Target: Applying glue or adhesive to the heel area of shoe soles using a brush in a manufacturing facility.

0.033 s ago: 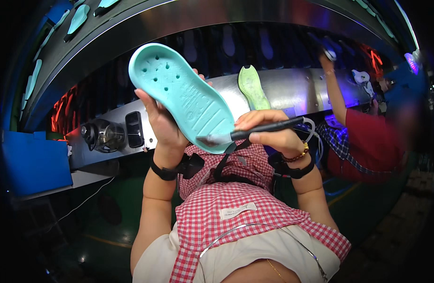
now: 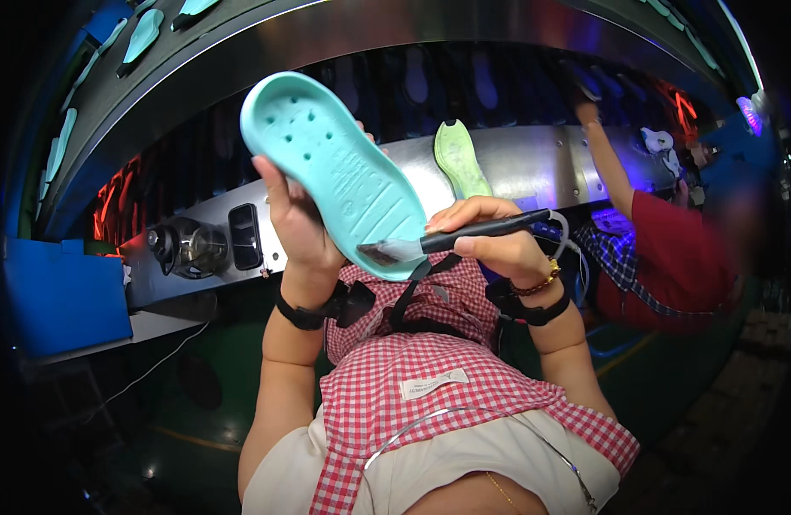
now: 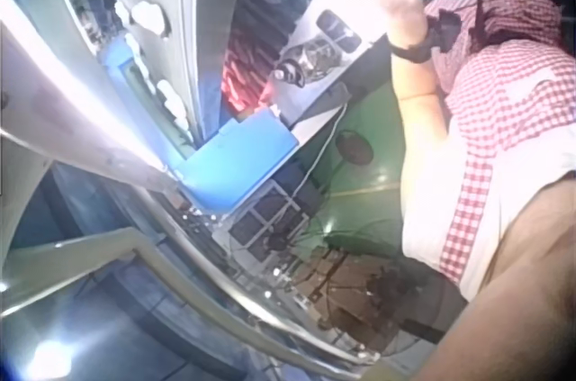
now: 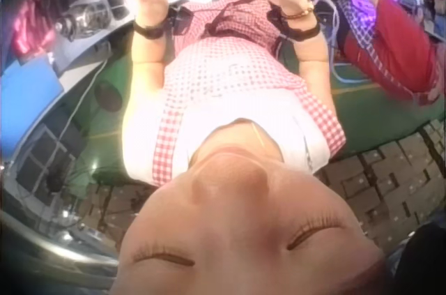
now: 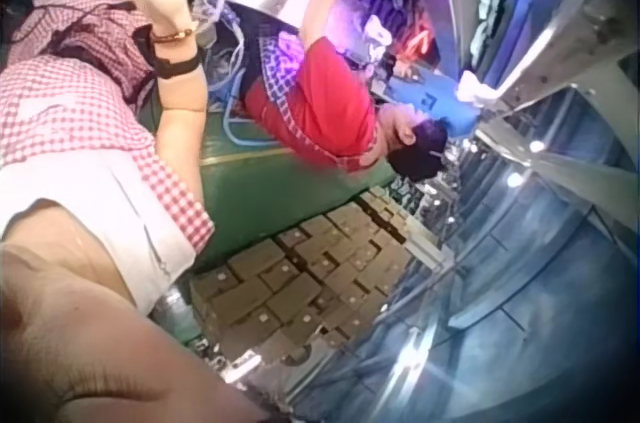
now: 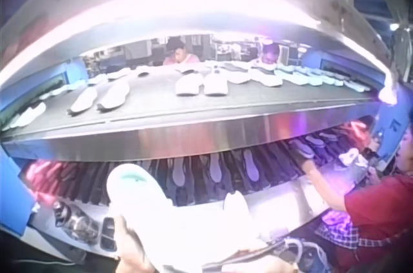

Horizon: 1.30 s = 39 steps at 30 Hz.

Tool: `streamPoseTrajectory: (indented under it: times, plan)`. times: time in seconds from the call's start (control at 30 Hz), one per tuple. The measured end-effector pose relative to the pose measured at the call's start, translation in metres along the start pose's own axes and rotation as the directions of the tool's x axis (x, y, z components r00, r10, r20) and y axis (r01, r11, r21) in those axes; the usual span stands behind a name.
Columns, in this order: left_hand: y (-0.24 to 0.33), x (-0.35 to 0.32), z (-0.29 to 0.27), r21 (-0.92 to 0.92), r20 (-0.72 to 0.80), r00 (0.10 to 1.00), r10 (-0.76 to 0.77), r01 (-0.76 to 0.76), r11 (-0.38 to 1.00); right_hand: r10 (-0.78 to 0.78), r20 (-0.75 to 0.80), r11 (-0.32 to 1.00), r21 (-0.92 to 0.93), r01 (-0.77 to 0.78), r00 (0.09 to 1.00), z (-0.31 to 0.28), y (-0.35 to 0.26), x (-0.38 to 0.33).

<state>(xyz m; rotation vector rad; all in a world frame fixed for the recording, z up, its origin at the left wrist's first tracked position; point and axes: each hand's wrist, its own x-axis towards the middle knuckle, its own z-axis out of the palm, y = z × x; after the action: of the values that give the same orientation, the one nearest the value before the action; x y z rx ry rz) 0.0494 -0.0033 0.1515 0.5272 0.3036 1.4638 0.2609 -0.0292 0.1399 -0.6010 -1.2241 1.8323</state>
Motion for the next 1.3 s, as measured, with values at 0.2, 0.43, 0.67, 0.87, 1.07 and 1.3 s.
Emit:
streamPoseTrajectory:
  times: [0.2, 0.43, 0.67, 0.87, 1.07, 1.3]
  plan:
    - [-0.021, -0.023, 0.007, -0.004, -0.029, 0.979, -0.199, 0.199, 0.980, -0.006, -0.093, 0.931, 0.362, 0.040, 0.996, 0.016, 0.011, -0.002]
    - [-0.014, -0.007, -0.003, -0.088, -0.144, 0.984, -0.104, 0.092, 0.992, -0.005, -0.166, 0.966, 0.253, 0.047, 0.986, 0.011, 0.022, -0.010]
    - [-0.031, -0.025, 0.016, -0.197, 0.024, 0.986, -0.167, 0.168, 0.966, 0.002, -0.211, 0.890, 0.447, 0.094, 0.977, 0.020, 0.022, -0.002]
    - [-0.028, -0.020, 0.010, -0.173, 0.017, 0.979, -0.201, 0.201, 0.964, -0.088, -0.129, 0.988, -0.135, 0.071, 0.988, 0.018, -0.003, -0.005]
    - [-0.026, -0.011, 0.013, -0.116, 0.057, 0.984, -0.171, 0.176, 0.978, -0.010, -0.110, 0.976, -0.216, -0.014, 0.994, 0.015, -0.020, 0.001]
    - [-0.017, -0.008, 0.007, 0.163, 0.012, 0.993, -0.116, 0.113, 0.980, -0.211, 0.260, 0.815, -0.485, 0.317, 0.942, -0.001, -0.034, 0.016]
